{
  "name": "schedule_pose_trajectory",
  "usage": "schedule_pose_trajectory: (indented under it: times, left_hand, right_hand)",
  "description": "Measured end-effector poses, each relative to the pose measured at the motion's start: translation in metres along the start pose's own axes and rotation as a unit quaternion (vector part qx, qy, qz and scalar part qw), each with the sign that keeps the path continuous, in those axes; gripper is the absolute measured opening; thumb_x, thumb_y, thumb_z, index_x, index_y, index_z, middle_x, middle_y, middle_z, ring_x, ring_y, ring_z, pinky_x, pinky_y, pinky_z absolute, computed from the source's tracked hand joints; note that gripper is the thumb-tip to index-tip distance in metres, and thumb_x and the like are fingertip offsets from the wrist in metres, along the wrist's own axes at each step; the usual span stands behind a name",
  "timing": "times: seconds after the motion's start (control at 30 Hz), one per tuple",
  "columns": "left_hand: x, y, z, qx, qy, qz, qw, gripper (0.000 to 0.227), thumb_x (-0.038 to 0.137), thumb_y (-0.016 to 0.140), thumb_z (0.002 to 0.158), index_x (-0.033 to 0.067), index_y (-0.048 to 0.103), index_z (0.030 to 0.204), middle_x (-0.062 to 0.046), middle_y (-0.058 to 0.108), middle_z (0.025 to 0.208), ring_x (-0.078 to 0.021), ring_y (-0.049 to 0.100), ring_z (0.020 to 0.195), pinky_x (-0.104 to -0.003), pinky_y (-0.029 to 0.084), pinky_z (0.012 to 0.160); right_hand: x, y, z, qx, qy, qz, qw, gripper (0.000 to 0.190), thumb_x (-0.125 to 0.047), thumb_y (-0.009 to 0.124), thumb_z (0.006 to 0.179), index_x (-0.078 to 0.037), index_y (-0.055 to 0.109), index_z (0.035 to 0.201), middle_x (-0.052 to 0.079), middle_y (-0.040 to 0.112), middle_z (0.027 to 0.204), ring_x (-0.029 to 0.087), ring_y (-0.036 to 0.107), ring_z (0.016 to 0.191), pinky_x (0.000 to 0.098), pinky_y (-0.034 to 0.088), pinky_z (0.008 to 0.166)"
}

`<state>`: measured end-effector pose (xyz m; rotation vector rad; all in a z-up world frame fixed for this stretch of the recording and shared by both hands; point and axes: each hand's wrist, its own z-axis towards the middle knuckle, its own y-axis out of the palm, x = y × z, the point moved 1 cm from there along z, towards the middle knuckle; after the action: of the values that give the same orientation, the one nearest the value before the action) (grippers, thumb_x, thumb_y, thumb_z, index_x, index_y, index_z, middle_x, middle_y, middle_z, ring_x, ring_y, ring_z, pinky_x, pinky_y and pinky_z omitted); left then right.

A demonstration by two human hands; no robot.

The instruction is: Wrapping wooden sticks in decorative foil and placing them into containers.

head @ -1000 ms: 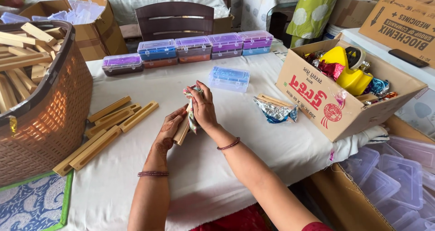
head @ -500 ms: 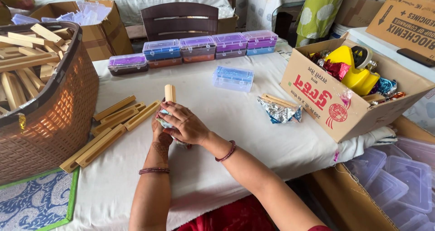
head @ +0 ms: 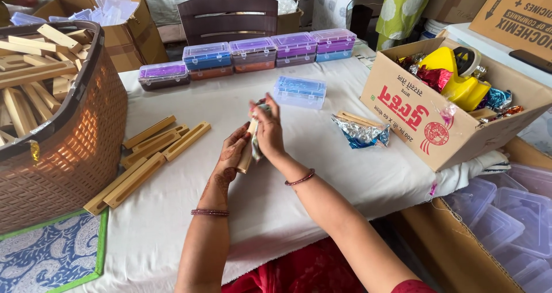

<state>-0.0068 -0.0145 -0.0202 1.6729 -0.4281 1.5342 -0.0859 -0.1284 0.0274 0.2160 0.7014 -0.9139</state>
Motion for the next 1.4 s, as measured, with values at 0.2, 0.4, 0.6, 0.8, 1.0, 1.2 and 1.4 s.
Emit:
schedule_pose_trajectory:
  times: [0.2, 0.4, 0.6, 0.8, 1.0, 1.2, 1.4]
  left_hand:
    - [0.009, -0.013, -0.002, 0.097, 0.092, -0.087, 0.987, 0.063, 0.011, 0.045, 0.098, 0.0154, 0.032, 0.16, -0.014, 0.054, 0.145, -0.0222, 0.06, 0.125, -0.033, 0.056, 0.103]
    - [0.033, -0.033, -0.013, 0.226, 0.194, -0.108, 0.948, 0.075, 0.01, 0.053, 0.097, 0.0205, 0.019, 0.163, -0.013, 0.05, 0.144, -0.0244, 0.058, 0.121, -0.037, 0.052, 0.097]
    - [0.057, -0.033, -0.028, 0.225, 0.119, 0.065, 0.965, 0.071, 0.008, 0.076, 0.086, 0.012, 0.041, 0.147, -0.012, 0.064, 0.125, -0.0214, 0.063, 0.115, -0.031, 0.059, 0.096]
    - [0.075, -0.006, -0.048, 0.174, 0.009, 0.411, 0.895, 0.057, 0.023, 0.091, 0.071, 0.0061, 0.065, 0.12, -0.01, 0.073, 0.111, -0.0223, 0.071, 0.103, -0.036, 0.061, 0.09]
    - [0.07, 0.012, -0.043, 0.115, -0.045, 0.642, 0.756, 0.046, 0.038, 0.082, 0.081, 0.01, 0.07, 0.115, -0.01, 0.07, 0.117, -0.028, 0.068, 0.108, -0.044, 0.056, 0.092]
    - [0.054, -0.007, -0.037, 0.11, -0.028, 0.63, 0.768, 0.039, 0.03, 0.075, 0.086, 0.0132, 0.072, 0.121, -0.012, 0.07, 0.12, -0.0289, 0.066, 0.114, -0.041, 0.054, 0.098]
    - [0.056, -0.004, -0.042, 0.086, -0.01, 0.636, 0.766, 0.051, 0.037, 0.079, 0.08, 0.021, 0.071, 0.128, -0.006, 0.067, 0.124, -0.0253, 0.064, 0.116, -0.039, 0.053, 0.1]
  right_hand:
    - [-0.037, 0.016, -0.019, -0.121, -0.086, -0.055, 0.987, 0.034, -0.009, 0.065, 0.103, -0.006, 0.061, 0.137, 0.022, 0.04, 0.157, 0.04, 0.047, 0.142, 0.0424, 0.046, 0.114]
    - [-0.042, 0.016, -0.018, -0.31, 0.21, 0.222, 0.9, 0.06, -0.009, 0.071, 0.081, -0.01, 0.053, 0.138, 0.009, 0.064, 0.123, 0.018, 0.064, 0.104, 0.0314, 0.055, 0.091]
    - [-0.006, -0.024, 0.015, -0.371, 0.154, 0.167, 0.901, 0.043, -0.005, 0.076, 0.073, -0.005, 0.069, 0.116, 0.005, 0.071, 0.109, 0.013, 0.066, 0.099, 0.0281, 0.055, 0.091]
    - [0.029, -0.041, 0.016, -0.199, 0.086, -0.073, 0.973, 0.021, -0.001, 0.077, 0.079, -0.002, 0.073, 0.1, 0.006, 0.071, 0.116, 0.02, 0.066, 0.103, 0.0344, 0.055, 0.092]
    - [-0.035, -0.007, -0.001, -0.123, -0.141, -0.172, 0.967, 0.034, -0.02, 0.068, 0.091, -0.005, 0.068, 0.121, 0.015, 0.056, 0.144, 0.033, 0.052, 0.133, 0.0427, 0.049, 0.108]
    - [0.004, 0.012, -0.02, -0.268, -0.1, -0.334, 0.898, 0.044, -0.047, 0.051, 0.101, -0.018, 0.069, 0.129, 0.01, 0.059, 0.141, 0.034, 0.05, 0.135, 0.0622, 0.033, 0.113]
    - [-0.013, -0.024, 0.011, -0.267, 0.146, -0.393, 0.868, 0.04, -0.048, 0.049, 0.101, -0.018, 0.069, 0.119, 0.012, 0.064, 0.123, 0.033, 0.06, 0.118, 0.058, 0.043, 0.099]
